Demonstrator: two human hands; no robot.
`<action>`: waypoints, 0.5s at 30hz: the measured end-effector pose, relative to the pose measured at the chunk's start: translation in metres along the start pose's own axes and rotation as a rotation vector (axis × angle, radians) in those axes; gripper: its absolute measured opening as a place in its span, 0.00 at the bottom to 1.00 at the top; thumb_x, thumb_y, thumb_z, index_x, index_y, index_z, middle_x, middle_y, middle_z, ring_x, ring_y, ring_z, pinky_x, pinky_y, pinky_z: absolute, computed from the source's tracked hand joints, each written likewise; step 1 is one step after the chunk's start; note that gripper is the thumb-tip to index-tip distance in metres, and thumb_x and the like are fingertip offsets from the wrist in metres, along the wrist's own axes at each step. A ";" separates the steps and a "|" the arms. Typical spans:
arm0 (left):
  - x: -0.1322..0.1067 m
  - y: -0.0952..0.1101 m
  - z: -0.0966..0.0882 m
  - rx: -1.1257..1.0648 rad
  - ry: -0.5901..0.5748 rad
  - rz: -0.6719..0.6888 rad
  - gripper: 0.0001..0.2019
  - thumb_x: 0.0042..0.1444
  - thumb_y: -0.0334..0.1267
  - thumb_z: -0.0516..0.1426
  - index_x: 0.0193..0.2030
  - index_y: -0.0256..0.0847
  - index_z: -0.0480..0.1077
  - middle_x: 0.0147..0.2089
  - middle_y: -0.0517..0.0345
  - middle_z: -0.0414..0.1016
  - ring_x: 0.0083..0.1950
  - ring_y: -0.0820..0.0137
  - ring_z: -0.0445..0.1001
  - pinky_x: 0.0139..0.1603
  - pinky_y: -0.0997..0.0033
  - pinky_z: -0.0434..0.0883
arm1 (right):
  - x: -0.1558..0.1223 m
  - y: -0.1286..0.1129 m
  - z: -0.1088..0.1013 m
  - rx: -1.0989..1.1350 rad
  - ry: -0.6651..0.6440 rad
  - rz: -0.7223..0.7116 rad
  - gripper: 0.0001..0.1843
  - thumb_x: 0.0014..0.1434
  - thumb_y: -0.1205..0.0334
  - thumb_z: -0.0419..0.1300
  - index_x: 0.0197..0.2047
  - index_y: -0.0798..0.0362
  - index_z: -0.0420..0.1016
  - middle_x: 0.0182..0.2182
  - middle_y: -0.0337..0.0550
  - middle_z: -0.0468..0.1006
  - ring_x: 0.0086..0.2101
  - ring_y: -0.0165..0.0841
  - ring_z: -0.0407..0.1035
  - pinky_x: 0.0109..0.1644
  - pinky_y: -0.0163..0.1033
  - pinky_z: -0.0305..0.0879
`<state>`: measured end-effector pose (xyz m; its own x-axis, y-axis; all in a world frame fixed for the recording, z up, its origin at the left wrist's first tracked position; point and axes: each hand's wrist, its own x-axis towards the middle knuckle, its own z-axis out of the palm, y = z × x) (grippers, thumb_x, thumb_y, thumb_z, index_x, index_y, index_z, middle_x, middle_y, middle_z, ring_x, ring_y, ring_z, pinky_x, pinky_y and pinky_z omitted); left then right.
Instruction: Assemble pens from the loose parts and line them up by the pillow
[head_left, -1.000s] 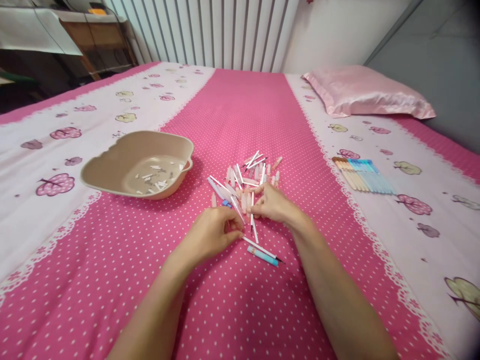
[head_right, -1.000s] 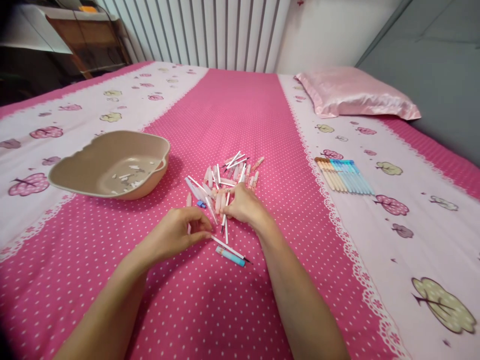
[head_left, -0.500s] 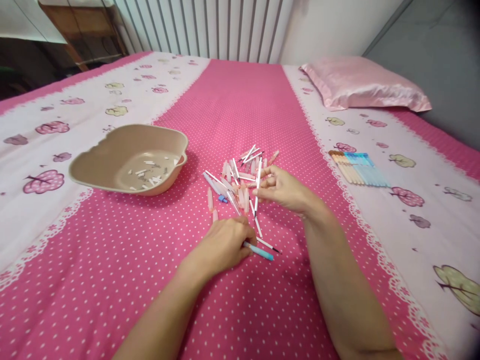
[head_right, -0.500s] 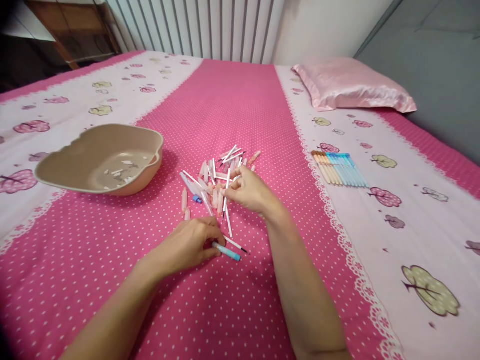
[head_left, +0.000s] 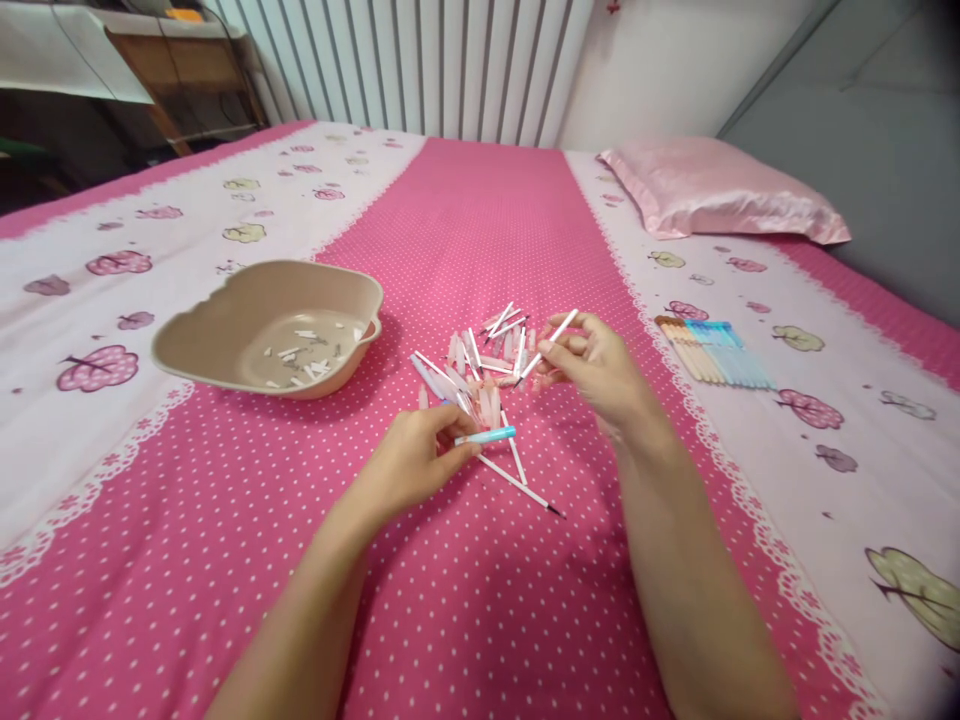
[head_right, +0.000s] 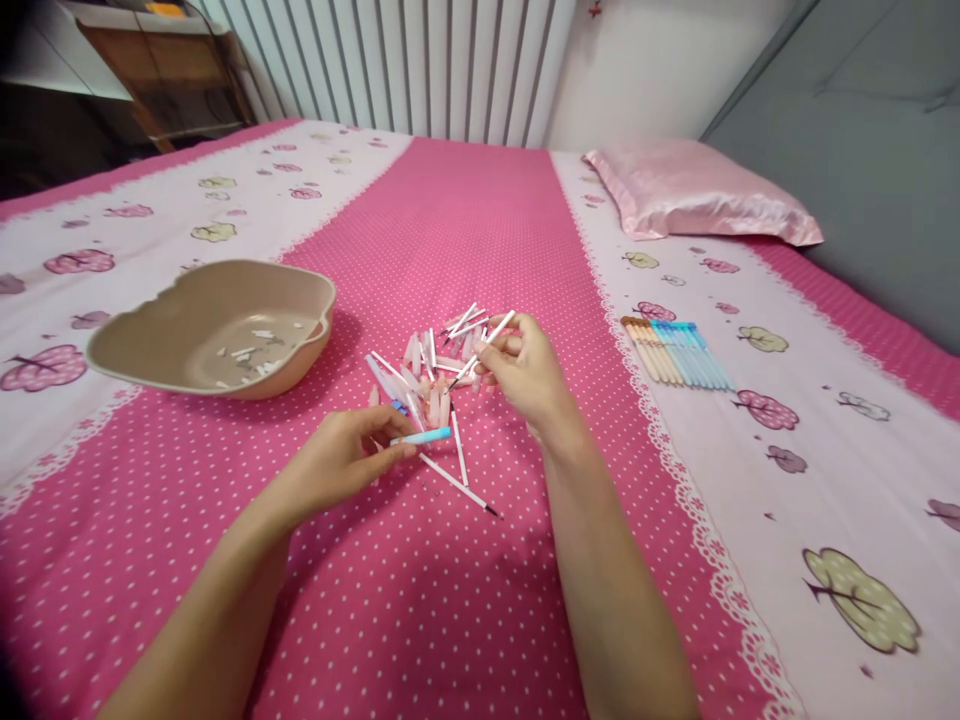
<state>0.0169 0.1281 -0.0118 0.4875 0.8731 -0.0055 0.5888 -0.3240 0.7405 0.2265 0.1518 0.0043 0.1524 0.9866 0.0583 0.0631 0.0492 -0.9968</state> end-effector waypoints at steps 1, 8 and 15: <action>0.000 0.000 0.000 -0.034 0.035 -0.016 0.09 0.53 0.40 0.56 0.34 0.38 0.74 0.26 0.59 0.73 0.25 0.74 0.66 0.26 0.75 0.60 | 0.000 0.000 0.000 0.021 0.030 -0.010 0.19 0.49 0.60 0.64 0.42 0.52 0.62 0.25 0.35 0.71 0.25 0.29 0.68 0.28 0.35 0.64; 0.002 -0.001 -0.003 -0.381 0.271 -0.101 0.12 0.48 0.40 0.61 0.37 0.35 0.75 0.27 0.57 0.74 0.25 0.75 0.66 0.26 0.75 0.63 | 0.000 0.000 0.001 0.115 0.081 -0.008 0.21 0.47 0.58 0.65 0.44 0.52 0.64 0.27 0.36 0.72 0.25 0.28 0.68 0.26 0.33 0.63; 0.001 -0.006 -0.016 -0.719 0.543 -0.180 0.12 0.45 0.39 0.63 0.37 0.36 0.73 0.26 0.59 0.75 0.24 0.77 0.69 0.27 0.77 0.66 | 0.000 0.001 0.003 0.038 0.004 0.018 0.15 0.51 0.58 0.62 0.41 0.54 0.68 0.25 0.35 0.70 0.25 0.28 0.67 0.27 0.34 0.63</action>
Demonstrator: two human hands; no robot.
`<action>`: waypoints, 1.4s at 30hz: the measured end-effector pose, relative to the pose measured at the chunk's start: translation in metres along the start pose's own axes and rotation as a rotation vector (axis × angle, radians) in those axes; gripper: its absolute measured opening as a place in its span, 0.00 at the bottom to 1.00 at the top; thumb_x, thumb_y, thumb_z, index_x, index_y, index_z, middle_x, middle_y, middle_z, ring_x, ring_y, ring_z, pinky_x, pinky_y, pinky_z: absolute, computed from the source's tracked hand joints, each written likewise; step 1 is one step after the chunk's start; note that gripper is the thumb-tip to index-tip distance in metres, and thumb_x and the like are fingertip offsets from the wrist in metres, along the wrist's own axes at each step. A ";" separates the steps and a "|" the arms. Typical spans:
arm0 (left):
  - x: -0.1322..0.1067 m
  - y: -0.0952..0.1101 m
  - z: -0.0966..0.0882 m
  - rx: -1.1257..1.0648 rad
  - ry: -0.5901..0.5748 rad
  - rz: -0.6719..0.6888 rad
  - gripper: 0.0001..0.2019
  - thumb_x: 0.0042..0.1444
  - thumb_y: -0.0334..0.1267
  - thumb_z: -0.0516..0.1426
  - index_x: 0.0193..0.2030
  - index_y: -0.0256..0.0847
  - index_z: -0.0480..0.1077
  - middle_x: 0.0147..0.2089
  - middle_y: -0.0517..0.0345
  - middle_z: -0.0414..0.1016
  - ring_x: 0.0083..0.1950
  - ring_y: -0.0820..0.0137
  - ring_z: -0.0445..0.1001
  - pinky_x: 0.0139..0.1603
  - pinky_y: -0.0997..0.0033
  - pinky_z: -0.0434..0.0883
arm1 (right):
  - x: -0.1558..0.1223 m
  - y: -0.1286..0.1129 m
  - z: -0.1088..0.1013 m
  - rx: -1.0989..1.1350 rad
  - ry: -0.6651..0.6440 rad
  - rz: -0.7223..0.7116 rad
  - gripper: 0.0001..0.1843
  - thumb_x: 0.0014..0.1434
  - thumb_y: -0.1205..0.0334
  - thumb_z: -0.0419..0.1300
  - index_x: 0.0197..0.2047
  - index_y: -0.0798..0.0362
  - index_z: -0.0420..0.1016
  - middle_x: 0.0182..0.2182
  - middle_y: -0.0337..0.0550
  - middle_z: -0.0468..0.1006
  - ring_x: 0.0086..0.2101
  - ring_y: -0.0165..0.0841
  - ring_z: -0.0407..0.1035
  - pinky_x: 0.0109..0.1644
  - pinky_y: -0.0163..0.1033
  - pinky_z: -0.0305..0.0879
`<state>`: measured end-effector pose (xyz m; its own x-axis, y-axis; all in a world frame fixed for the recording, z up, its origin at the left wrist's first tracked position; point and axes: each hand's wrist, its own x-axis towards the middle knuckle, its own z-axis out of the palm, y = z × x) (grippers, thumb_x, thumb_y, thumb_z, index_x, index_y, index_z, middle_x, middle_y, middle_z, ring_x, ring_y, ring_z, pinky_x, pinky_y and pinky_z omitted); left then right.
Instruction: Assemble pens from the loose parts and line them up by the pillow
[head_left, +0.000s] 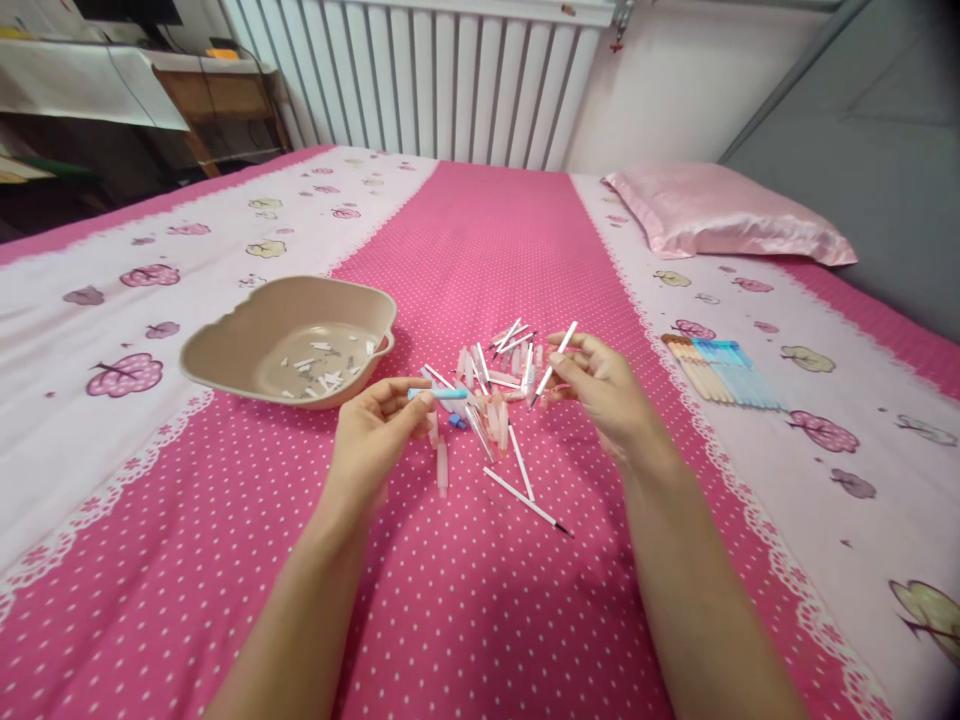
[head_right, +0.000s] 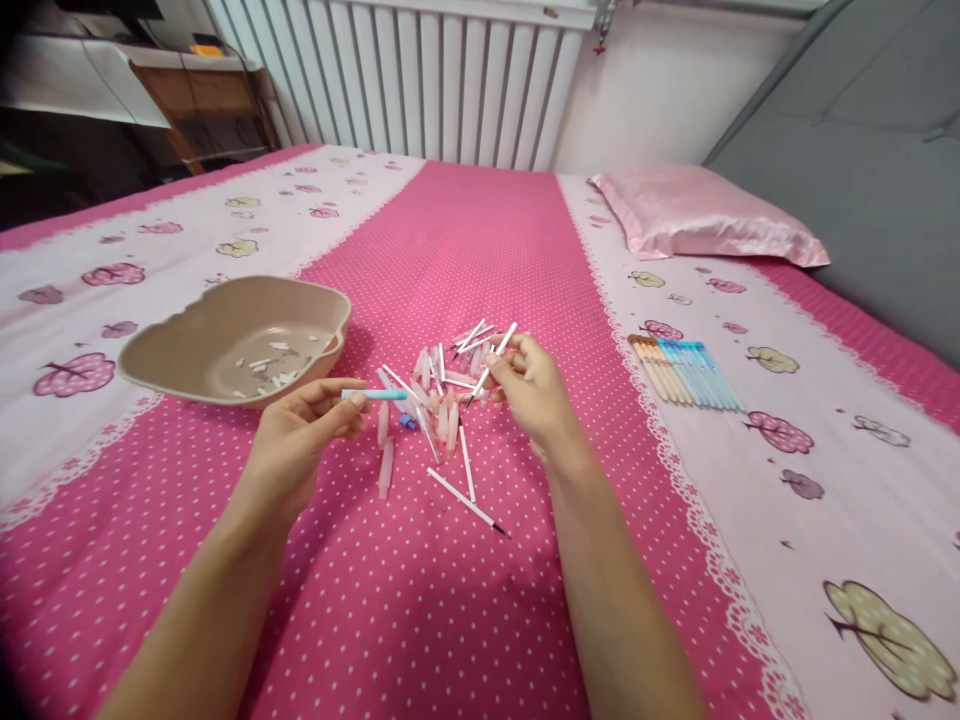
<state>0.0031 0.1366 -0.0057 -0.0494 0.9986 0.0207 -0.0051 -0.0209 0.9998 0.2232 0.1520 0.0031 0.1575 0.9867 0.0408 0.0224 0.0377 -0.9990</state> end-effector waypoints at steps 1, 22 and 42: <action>0.000 -0.001 0.001 0.014 -0.049 -0.024 0.13 0.46 0.39 0.63 0.38 0.36 0.73 0.27 0.58 0.76 0.25 0.75 0.70 0.28 0.76 0.67 | 0.000 0.000 0.001 -0.006 -0.006 0.000 0.15 0.51 0.58 0.62 0.41 0.54 0.68 0.24 0.35 0.70 0.25 0.28 0.67 0.27 0.34 0.63; 0.030 -0.052 0.008 1.183 -0.076 0.263 0.23 0.63 0.47 0.43 0.58 0.39 0.65 0.60 0.43 0.68 0.63 0.52 0.61 0.61 0.47 0.57 | -0.005 -0.002 0.009 -0.065 -0.114 -0.008 0.15 0.54 0.58 0.60 0.43 0.55 0.66 0.22 0.32 0.67 0.25 0.29 0.67 0.30 0.36 0.62; 0.033 -0.044 0.007 0.976 -0.034 0.294 0.19 0.58 0.43 0.49 0.48 0.34 0.73 0.43 0.45 0.75 0.45 0.59 0.73 0.51 0.60 0.68 | -0.003 -0.002 0.003 -0.020 -0.010 -0.021 0.20 0.52 0.58 0.61 0.47 0.52 0.62 0.26 0.34 0.70 0.26 0.29 0.68 0.28 0.36 0.65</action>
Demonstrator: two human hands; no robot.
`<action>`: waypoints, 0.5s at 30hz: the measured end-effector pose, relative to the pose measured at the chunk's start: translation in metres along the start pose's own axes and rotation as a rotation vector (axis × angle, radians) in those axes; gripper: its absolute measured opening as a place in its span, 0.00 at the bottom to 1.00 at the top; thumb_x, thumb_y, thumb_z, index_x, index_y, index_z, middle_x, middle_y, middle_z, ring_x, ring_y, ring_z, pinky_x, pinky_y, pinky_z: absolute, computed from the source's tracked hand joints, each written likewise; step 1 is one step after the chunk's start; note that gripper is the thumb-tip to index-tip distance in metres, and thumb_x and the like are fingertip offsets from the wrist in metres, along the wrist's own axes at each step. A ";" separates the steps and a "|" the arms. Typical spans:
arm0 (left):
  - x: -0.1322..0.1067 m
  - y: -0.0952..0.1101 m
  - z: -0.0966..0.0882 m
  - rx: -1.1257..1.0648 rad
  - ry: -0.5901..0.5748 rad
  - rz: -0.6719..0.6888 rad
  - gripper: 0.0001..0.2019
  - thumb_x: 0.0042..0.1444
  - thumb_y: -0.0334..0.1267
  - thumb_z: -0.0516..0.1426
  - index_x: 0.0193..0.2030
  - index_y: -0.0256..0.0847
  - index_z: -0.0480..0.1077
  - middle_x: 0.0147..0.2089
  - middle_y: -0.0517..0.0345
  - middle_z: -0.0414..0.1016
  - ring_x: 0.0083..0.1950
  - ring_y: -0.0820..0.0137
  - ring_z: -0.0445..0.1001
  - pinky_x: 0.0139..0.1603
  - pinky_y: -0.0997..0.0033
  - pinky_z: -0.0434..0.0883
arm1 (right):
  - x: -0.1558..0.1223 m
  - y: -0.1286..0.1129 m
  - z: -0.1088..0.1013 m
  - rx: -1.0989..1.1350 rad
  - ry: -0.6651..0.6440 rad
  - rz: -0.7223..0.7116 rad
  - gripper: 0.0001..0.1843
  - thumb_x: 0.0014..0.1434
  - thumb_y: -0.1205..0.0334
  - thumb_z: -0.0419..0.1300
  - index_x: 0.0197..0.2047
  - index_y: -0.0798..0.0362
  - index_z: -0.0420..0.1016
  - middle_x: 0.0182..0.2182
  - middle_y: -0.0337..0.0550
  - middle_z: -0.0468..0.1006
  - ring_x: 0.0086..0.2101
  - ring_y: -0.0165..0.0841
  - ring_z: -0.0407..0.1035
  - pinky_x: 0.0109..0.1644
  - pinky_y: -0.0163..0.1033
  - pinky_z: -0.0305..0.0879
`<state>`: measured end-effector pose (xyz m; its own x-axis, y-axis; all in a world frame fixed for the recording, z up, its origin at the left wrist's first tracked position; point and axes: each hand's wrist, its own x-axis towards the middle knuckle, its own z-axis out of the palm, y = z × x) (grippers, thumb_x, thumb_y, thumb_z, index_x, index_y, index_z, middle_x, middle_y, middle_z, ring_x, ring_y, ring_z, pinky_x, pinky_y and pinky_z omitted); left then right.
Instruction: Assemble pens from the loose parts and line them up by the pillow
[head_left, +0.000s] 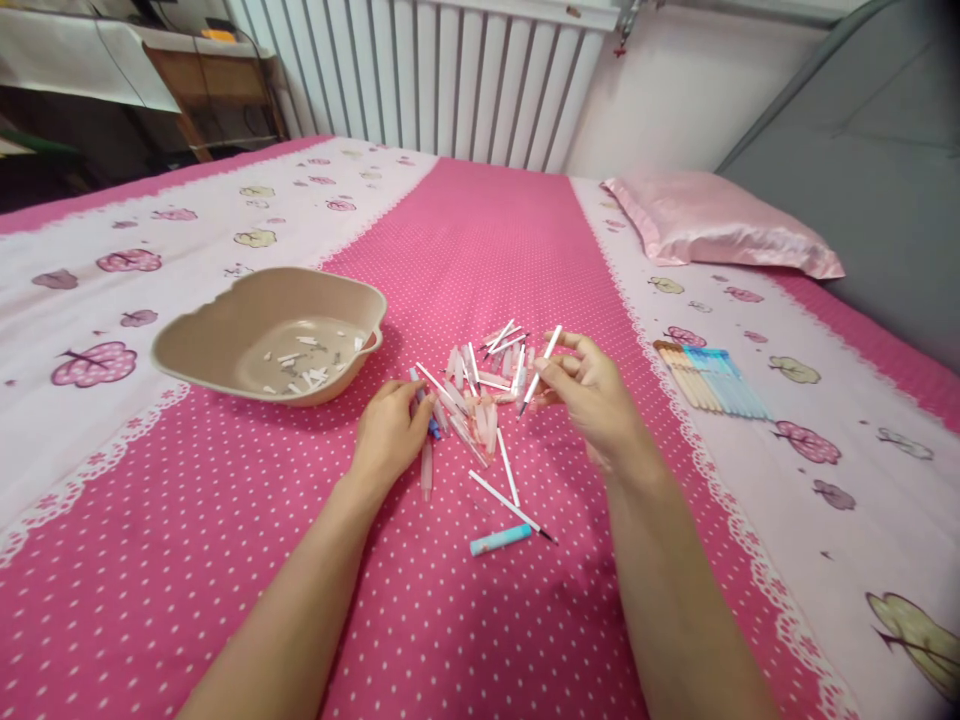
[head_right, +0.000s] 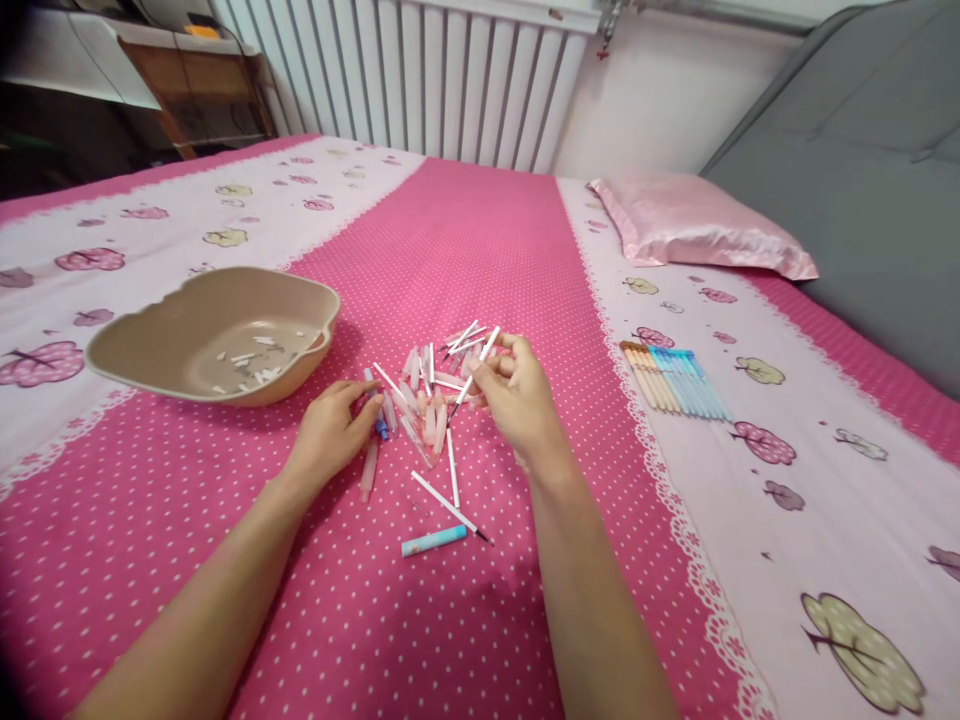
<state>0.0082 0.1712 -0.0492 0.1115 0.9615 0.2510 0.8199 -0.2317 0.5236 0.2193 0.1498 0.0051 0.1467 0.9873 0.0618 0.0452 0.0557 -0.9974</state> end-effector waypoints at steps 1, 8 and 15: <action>0.000 0.000 0.000 -0.045 0.010 -0.004 0.20 0.58 0.44 0.50 0.49 0.35 0.73 0.44 0.45 0.75 0.46 0.59 0.73 0.51 0.59 0.68 | 0.000 0.000 0.000 0.003 0.018 0.007 0.22 0.51 0.58 0.62 0.49 0.52 0.61 0.26 0.34 0.70 0.26 0.30 0.68 0.28 0.36 0.65; -0.002 0.009 -0.003 -0.359 0.225 -0.026 0.24 0.46 0.46 0.62 0.49 0.37 0.74 0.50 0.47 0.72 0.50 0.61 0.72 0.53 0.60 0.70 | 0.001 0.001 -0.001 0.013 0.059 0.021 0.31 0.51 0.59 0.62 0.55 0.53 0.56 0.27 0.36 0.70 0.27 0.31 0.67 0.28 0.36 0.66; -0.012 0.026 -0.009 -0.777 0.395 -0.034 0.11 0.46 0.39 0.64 0.38 0.41 0.77 0.42 0.55 0.75 0.44 0.69 0.74 0.47 0.68 0.73 | -0.004 -0.001 0.004 -0.064 0.058 -0.074 0.31 0.56 0.60 0.59 0.60 0.48 0.53 0.28 0.37 0.70 0.28 0.32 0.69 0.31 0.38 0.69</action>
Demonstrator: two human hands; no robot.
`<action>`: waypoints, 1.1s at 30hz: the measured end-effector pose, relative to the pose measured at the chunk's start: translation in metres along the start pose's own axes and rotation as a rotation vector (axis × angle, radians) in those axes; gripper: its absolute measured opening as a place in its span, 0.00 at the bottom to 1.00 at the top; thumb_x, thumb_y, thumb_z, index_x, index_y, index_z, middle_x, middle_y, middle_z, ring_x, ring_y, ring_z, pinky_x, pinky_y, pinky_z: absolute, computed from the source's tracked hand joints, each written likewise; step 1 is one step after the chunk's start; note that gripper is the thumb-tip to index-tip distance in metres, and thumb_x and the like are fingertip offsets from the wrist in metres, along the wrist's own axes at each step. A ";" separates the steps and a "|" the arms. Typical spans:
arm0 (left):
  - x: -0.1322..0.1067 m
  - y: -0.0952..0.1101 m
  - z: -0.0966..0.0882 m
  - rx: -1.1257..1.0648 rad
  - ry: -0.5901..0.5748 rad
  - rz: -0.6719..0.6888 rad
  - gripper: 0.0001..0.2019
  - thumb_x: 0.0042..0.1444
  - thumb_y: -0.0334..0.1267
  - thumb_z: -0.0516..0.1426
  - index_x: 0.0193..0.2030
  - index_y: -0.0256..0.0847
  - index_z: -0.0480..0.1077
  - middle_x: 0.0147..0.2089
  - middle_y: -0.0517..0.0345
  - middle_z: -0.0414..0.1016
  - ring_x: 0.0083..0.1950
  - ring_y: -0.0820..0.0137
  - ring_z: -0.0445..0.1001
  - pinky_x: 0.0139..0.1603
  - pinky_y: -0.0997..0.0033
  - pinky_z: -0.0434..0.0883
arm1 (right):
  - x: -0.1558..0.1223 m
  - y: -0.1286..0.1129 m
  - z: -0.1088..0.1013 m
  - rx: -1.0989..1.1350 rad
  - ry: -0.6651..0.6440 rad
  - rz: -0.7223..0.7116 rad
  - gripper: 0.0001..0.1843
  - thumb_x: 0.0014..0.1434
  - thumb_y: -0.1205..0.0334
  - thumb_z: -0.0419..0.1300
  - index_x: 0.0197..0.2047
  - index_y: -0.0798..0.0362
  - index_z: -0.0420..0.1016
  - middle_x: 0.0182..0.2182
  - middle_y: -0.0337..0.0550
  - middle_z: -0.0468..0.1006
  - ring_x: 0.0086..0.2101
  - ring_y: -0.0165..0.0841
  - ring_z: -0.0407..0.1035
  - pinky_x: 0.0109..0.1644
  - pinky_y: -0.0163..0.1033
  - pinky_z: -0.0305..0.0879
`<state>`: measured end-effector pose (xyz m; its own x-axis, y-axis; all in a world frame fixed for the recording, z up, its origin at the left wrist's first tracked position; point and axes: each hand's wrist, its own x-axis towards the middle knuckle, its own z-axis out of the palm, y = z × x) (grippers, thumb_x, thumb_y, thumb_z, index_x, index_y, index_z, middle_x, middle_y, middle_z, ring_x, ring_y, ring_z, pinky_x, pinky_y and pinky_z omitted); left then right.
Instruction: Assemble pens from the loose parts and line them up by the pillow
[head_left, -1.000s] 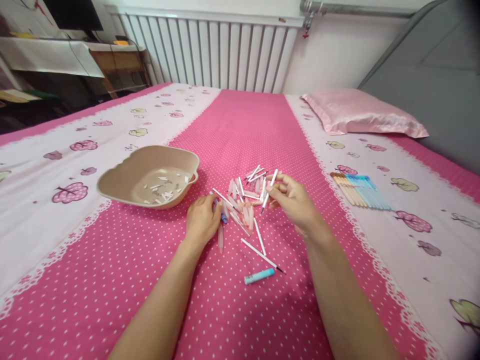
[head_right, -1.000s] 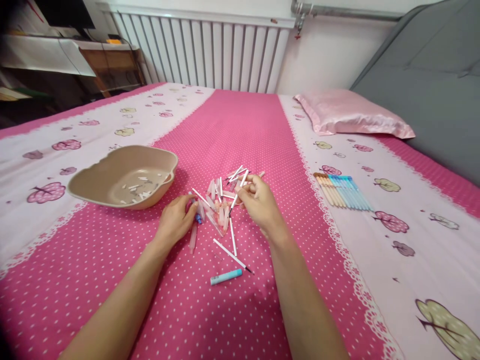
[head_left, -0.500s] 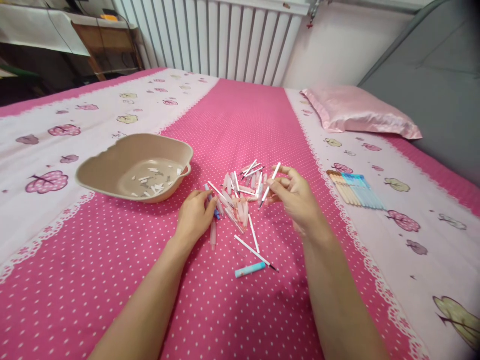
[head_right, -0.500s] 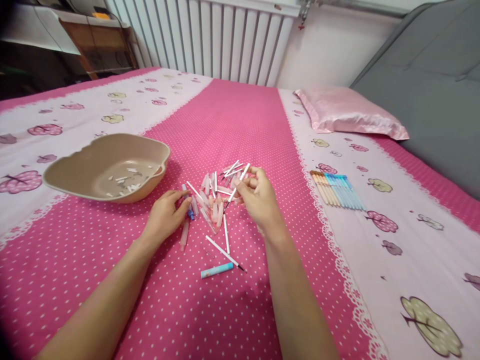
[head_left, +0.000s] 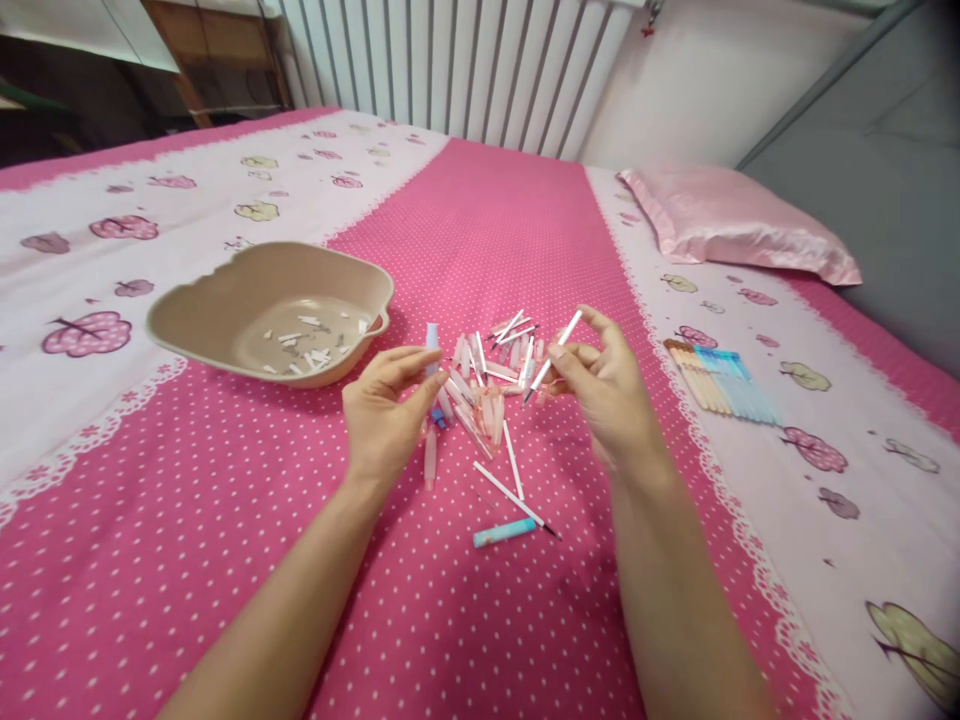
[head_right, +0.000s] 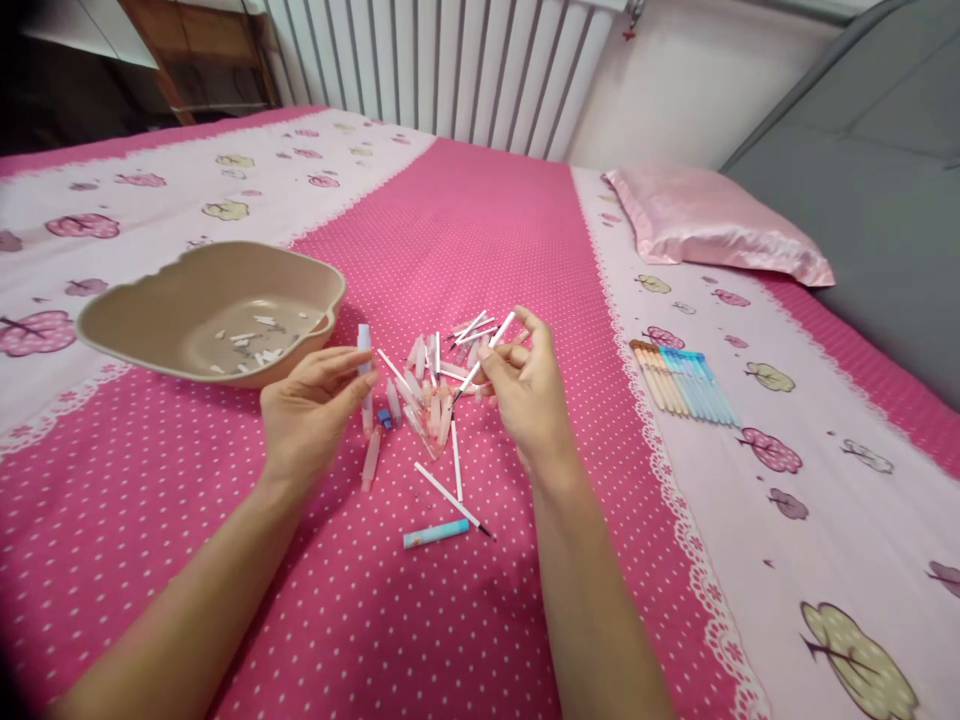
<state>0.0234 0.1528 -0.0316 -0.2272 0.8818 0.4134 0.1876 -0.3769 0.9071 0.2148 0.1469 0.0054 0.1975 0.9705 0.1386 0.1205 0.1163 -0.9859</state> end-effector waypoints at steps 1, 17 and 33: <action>-0.004 0.003 0.002 -0.072 -0.018 -0.035 0.09 0.46 0.38 0.64 0.36 0.40 0.77 0.41 0.55 0.76 0.43 0.69 0.74 0.47 0.69 0.73 | -0.001 -0.001 0.000 -0.018 0.000 -0.044 0.32 0.57 0.59 0.59 0.62 0.47 0.51 0.29 0.38 0.70 0.28 0.32 0.69 0.32 0.39 0.69; -0.030 0.022 0.017 -0.185 -0.286 -0.072 0.06 0.49 0.29 0.60 0.34 0.39 0.67 0.35 0.58 0.75 0.38 0.71 0.75 0.44 0.70 0.72 | -0.027 -0.035 0.003 -0.178 0.126 -0.326 0.34 0.64 0.51 0.50 0.67 0.34 0.35 0.42 0.45 0.69 0.35 0.37 0.71 0.32 0.41 0.69; -0.032 0.020 0.017 -0.184 -0.297 -0.020 0.07 0.48 0.26 0.59 0.33 0.39 0.69 0.33 0.59 0.74 0.37 0.73 0.74 0.43 0.72 0.71 | -0.016 -0.021 0.010 -0.108 0.158 -0.628 0.26 0.62 0.58 0.55 0.61 0.38 0.54 0.36 0.38 0.71 0.27 0.29 0.67 0.29 0.36 0.68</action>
<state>0.0511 0.1215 -0.0279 0.0635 0.9235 0.3783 0.0045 -0.3793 0.9252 0.1995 0.1309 0.0225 0.1972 0.6809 0.7053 0.3552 0.6210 -0.6987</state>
